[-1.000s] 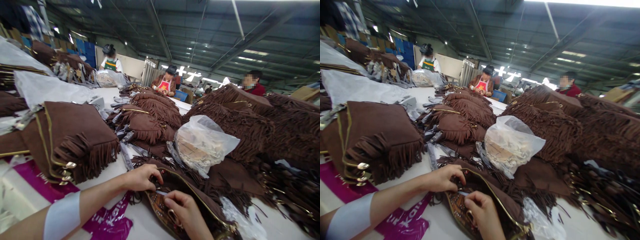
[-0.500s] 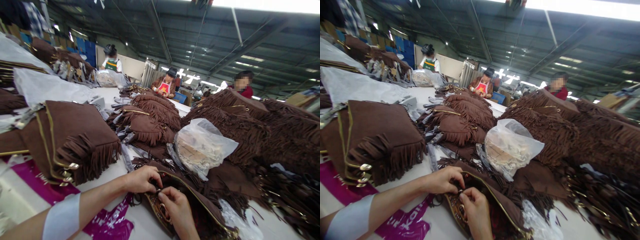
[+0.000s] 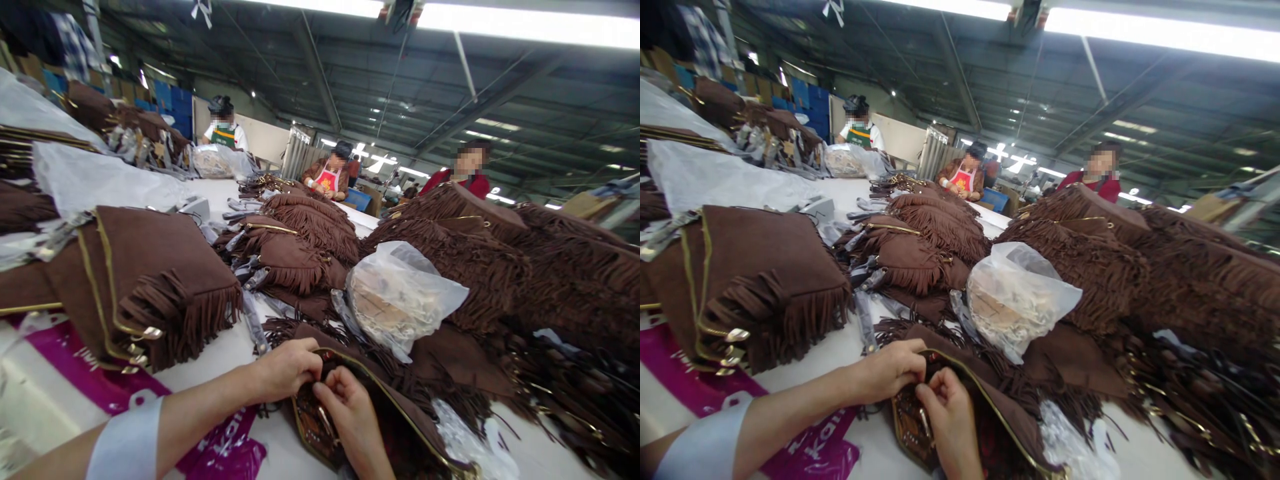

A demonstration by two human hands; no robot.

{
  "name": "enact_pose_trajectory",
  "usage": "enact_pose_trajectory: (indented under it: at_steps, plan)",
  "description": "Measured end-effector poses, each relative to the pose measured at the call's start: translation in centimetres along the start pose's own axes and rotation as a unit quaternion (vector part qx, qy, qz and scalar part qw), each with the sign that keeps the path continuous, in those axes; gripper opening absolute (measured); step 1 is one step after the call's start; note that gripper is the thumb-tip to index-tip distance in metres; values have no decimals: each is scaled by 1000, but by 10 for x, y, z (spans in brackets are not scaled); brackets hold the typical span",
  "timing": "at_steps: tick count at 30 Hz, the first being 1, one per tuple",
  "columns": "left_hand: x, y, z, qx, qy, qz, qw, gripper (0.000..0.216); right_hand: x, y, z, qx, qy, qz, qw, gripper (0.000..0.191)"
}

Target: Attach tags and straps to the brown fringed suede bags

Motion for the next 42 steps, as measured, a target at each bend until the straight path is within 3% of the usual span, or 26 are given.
enact_pose_trajectory:
  at_steps: [2,5,8,10,12,14,17,20,23,26,28,33,39,42]
  plan:
    - [-7,4,-7,17,-10,-13,1000,15,-12,1,13,-34,46,-4,998,36]
    - [-21,13,-26,58,-70,-82,993,15,-28,5,33,-69,64,-18,995,35]
    - [-25,25,-51,91,-108,-139,980,18,-27,9,40,-22,-129,-30,991,37]
    - [-19,33,-65,96,-40,-116,988,20,-21,8,40,7,-261,-59,964,39]
    - [-8,36,-69,56,77,-52,994,19,-15,5,37,21,-345,-86,934,38]
    - [4,35,-64,-32,190,4,981,15,-12,2,33,30,-391,-96,915,35]
    - [16,30,-46,-150,311,37,938,11,-14,-1,31,16,-416,-97,904,32]
    - [18,22,-33,-205,411,57,886,21,-16,1,32,5,-429,-76,900,37]
    - [18,17,-27,-231,472,69,848,28,-19,3,32,-33,-380,-39,924,34]
    - [19,17,-26,-224,490,75,839,26,-23,3,31,-118,-228,-6,967,10]
    - [21,18,-27,-222,497,77,836,23,-26,3,30,-140,-149,3,979,9]
    - [22,21,-27,-230,513,61,825,28,-36,4,32,-160,-90,-15,983,15]
    - [22,20,-27,-236,478,31,846,23,-36,8,23,-134,-90,9,987,14]
    - [24,20,-27,-237,458,5,857,22,-33,7,25,-156,-64,10,986,12]
Point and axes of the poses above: each hand's wrist, its own y-axis away from the middle knuckle, its own x-axis out of the palm, z = x × y, the point moved 4 cm from there along -y, towards the middle knuckle, and after that the axes turned 15 degrees about -x, right-handed, at the moved point
